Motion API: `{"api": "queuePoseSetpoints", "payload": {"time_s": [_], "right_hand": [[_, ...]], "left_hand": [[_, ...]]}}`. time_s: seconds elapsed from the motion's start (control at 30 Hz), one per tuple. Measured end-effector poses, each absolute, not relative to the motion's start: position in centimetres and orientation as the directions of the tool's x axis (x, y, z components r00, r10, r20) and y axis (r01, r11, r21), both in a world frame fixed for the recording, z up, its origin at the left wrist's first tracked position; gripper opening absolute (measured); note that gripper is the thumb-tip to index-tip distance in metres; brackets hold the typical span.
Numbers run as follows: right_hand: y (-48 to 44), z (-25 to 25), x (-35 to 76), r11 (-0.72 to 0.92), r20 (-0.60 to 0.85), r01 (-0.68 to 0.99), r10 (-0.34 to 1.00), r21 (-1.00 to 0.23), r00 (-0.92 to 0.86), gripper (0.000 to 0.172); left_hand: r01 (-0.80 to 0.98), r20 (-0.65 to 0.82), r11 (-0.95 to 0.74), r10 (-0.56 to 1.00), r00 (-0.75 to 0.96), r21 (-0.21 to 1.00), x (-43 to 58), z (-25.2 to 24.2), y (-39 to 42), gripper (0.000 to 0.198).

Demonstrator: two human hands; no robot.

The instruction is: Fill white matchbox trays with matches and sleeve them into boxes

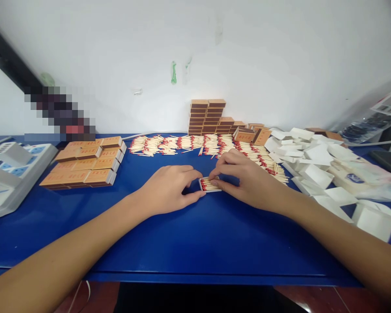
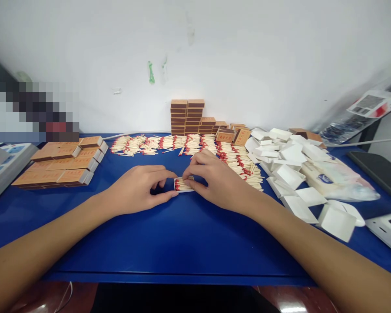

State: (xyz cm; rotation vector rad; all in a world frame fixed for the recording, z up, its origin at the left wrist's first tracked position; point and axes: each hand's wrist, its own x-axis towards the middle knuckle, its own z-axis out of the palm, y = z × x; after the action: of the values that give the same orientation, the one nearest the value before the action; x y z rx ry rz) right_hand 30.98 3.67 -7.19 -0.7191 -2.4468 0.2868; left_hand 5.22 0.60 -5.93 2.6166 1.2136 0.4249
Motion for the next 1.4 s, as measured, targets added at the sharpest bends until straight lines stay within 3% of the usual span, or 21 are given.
{"api": "queuePoseSetpoints", "payload": {"time_s": [0.13,0.23,0.43,0.8,1.1,1.4], "right_hand": [[4.4,-7.3,31.4,0.823,0.495,0.475,0.568,-0.313,-0.658,0.014],[6.1,-8.0,32.5,0.771,0.52,0.596,0.611,-0.223,-0.597,0.013],[8.3,-9.1,34.3,0.687,0.48,0.715,0.675,-0.129,-0.561,0.021],[8.5,-9.1,34.0,0.673,0.454,0.728,0.692,-0.127,-0.561,0.027],[8.2,-8.6,33.5,0.713,0.444,0.656,0.686,-0.249,-0.577,0.018],[7.9,-8.8,33.3,0.723,0.402,0.664,0.674,-0.189,-0.62,0.019]], "left_hand": [[0.689,0.188,-0.652,0.755,0.628,0.316,5.1,-6.0,0.6,0.026],[0.692,0.194,-0.65,0.757,0.624,0.314,5.1,-6.0,0.5,0.028],[0.701,0.176,-0.648,0.759,0.627,0.299,5.0,-5.8,0.4,0.029],[0.696,0.19,-0.661,0.749,0.635,0.28,4.9,-5.7,0.2,0.03],[0.698,0.183,-0.656,0.753,0.632,0.288,4.9,-5.8,0.3,0.029],[0.699,0.179,-0.65,0.758,0.628,0.3,5.0,-5.9,0.3,0.03]]}}
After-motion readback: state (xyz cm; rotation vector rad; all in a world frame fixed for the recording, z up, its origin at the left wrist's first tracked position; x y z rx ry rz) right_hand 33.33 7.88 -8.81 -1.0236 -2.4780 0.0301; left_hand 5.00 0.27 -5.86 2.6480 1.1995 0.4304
